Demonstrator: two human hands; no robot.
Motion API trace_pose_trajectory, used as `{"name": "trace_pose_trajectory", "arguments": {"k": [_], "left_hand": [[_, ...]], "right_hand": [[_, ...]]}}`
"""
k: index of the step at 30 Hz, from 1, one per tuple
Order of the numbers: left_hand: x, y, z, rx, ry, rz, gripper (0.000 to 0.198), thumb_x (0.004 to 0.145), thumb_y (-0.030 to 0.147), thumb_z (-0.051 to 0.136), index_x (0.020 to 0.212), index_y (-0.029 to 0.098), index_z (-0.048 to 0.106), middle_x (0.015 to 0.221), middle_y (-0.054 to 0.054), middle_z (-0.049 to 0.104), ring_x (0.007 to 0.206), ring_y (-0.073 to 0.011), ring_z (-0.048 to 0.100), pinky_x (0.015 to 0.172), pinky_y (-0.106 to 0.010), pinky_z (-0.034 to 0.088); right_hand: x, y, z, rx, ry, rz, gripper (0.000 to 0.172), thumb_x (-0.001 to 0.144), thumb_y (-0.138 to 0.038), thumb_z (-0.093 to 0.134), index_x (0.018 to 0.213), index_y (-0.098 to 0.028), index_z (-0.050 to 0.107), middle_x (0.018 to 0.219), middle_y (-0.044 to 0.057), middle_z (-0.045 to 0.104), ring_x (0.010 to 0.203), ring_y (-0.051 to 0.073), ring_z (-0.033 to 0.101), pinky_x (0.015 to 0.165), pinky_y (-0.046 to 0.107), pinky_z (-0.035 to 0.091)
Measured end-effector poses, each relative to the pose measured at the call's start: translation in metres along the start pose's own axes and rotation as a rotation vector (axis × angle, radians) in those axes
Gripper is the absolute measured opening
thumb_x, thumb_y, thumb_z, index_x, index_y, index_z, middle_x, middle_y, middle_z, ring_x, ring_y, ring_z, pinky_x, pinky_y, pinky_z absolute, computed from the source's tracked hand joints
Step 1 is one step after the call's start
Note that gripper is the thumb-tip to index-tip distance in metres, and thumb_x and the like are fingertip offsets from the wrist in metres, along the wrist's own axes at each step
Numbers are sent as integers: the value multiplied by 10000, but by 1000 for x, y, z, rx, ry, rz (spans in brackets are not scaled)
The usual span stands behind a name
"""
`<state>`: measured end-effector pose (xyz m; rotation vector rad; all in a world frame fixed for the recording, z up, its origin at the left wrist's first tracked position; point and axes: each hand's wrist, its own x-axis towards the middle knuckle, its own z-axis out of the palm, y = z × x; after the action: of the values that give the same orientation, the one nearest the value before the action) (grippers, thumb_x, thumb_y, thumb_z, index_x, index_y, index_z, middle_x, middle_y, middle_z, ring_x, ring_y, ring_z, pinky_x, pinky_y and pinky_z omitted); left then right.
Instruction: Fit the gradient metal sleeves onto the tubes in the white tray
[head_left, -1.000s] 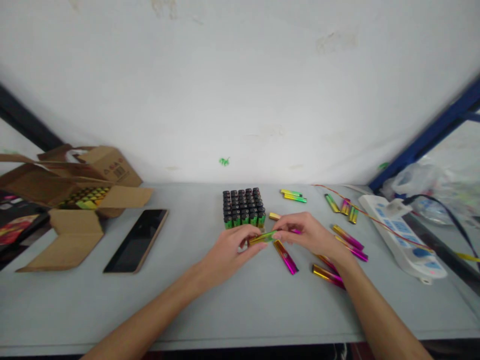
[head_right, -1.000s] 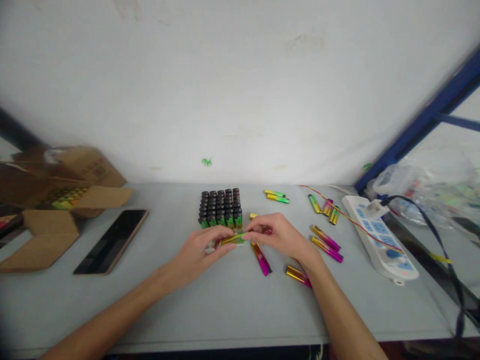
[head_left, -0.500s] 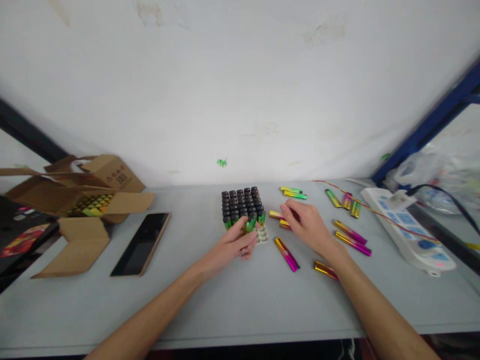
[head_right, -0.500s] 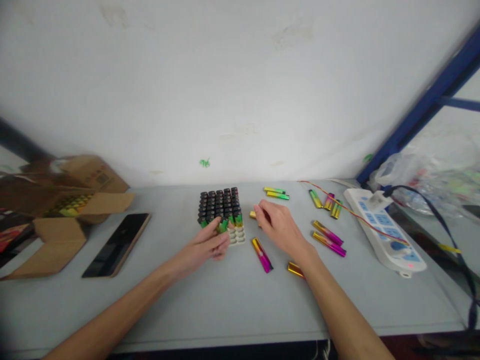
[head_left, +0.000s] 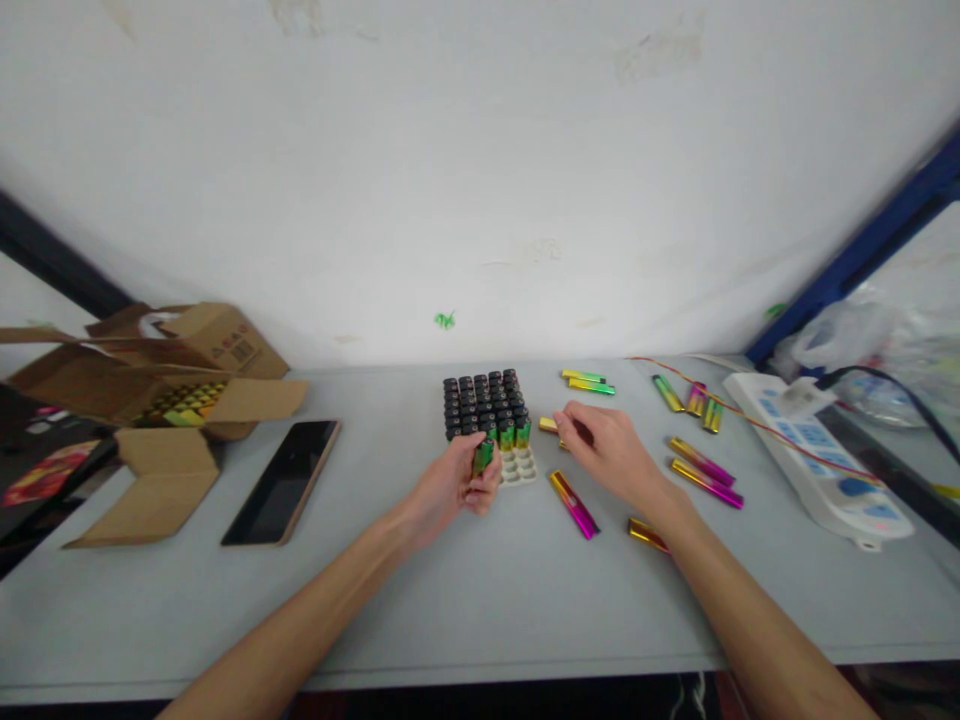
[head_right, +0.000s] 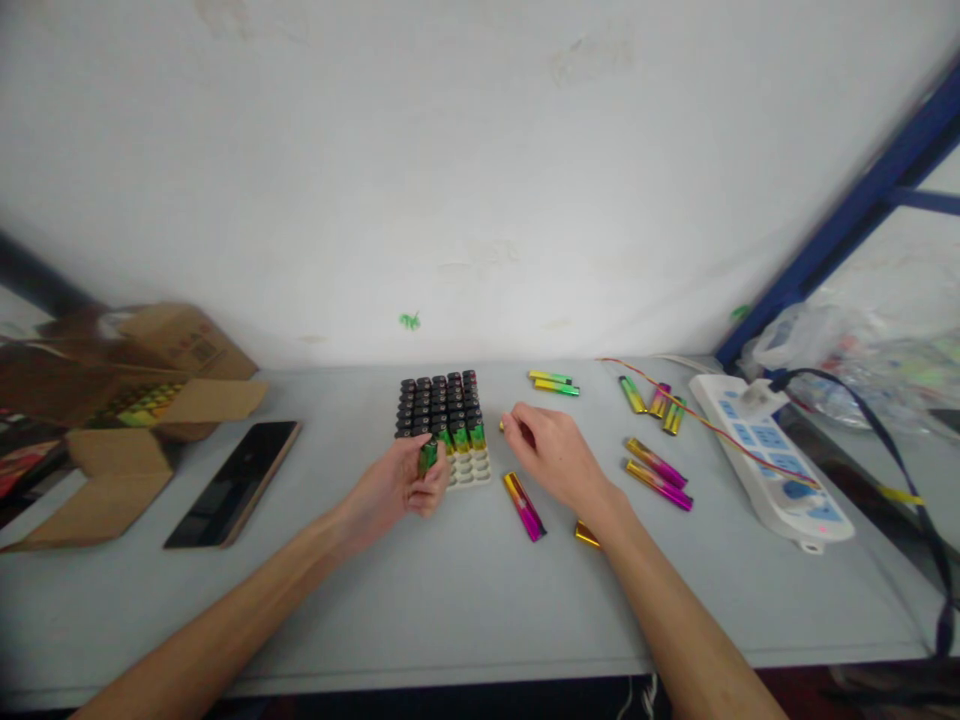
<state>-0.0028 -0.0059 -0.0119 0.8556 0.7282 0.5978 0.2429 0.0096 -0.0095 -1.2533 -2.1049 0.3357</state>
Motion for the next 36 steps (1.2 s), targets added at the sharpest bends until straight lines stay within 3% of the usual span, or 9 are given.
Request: {"name": "trace_pose_trajectory", "arguments": {"k": [7,11,15,19,24,26,31,36], "left_hand": [[1,-5,-1,18,49,39,410,922,543,504,711,196,446,605,81,240,503,-82,184,481,-200,212],[-5,7,5,-71,6,51,418,911,552,545,716,187,483,599,71,262,517,-88,219,503,-209,248],[-18,25,7,-96,-1,129,394,956,578,563,881,191,563,625,52,375,539,-104,325,552,-228,334],[-30,42,-3,147,61,324,277,1004,500,575,1006,223,584,665,28,541,562,-121,458,602,-256,415],[-43,59,-17,630,272,584,248,924,418,739,920,171,746,967,-81,703,915,-187,635,810,-294,511],[-46,63,-21,747,314,635,210,889,380,776,918,173,790,988,-92,707,927,-199,644,796,-300,525],[-49,63,-29,1117,332,599,230,865,383,791,981,185,807,915,-71,726,752,-168,651,721,-298,546],[-46,57,-32,1359,335,572,224,921,407,718,1014,217,792,907,-35,749,746,-153,669,723,-253,538]], "right_hand": [[1,0,-2,-15,-12,14,354,1073,-333,432,732,-240,428,625,-28,522,555,148,470,626,299,313],[1,3,-2,-20,-21,11,357,1078,-334,427,734,-239,450,637,-21,544,557,150,468,621,303,309],[2,3,-4,-14,-33,16,353,1083,-333,428,744,-237,455,648,-20,568,566,148,484,630,298,313],[2,2,-5,-11,-43,9,327,1082,-319,435,769,-232,472,670,-18,560,601,153,513,642,294,312],[1,0,-4,-19,-68,-3,322,1082,-309,438,780,-223,509,680,-17,551,617,153,519,651,295,317],[1,0,-4,-25,-75,0,325,1082,-310,440,778,-223,516,678,-16,556,614,154,519,648,295,318],[1,0,-5,-28,-95,14,333,1086,-318,436,782,-222,532,692,-5,592,633,162,550,658,296,333],[1,3,-5,-50,-91,10,334,1087,-325,433,788,-223,541,693,3,607,633,169,557,662,301,342]]}}
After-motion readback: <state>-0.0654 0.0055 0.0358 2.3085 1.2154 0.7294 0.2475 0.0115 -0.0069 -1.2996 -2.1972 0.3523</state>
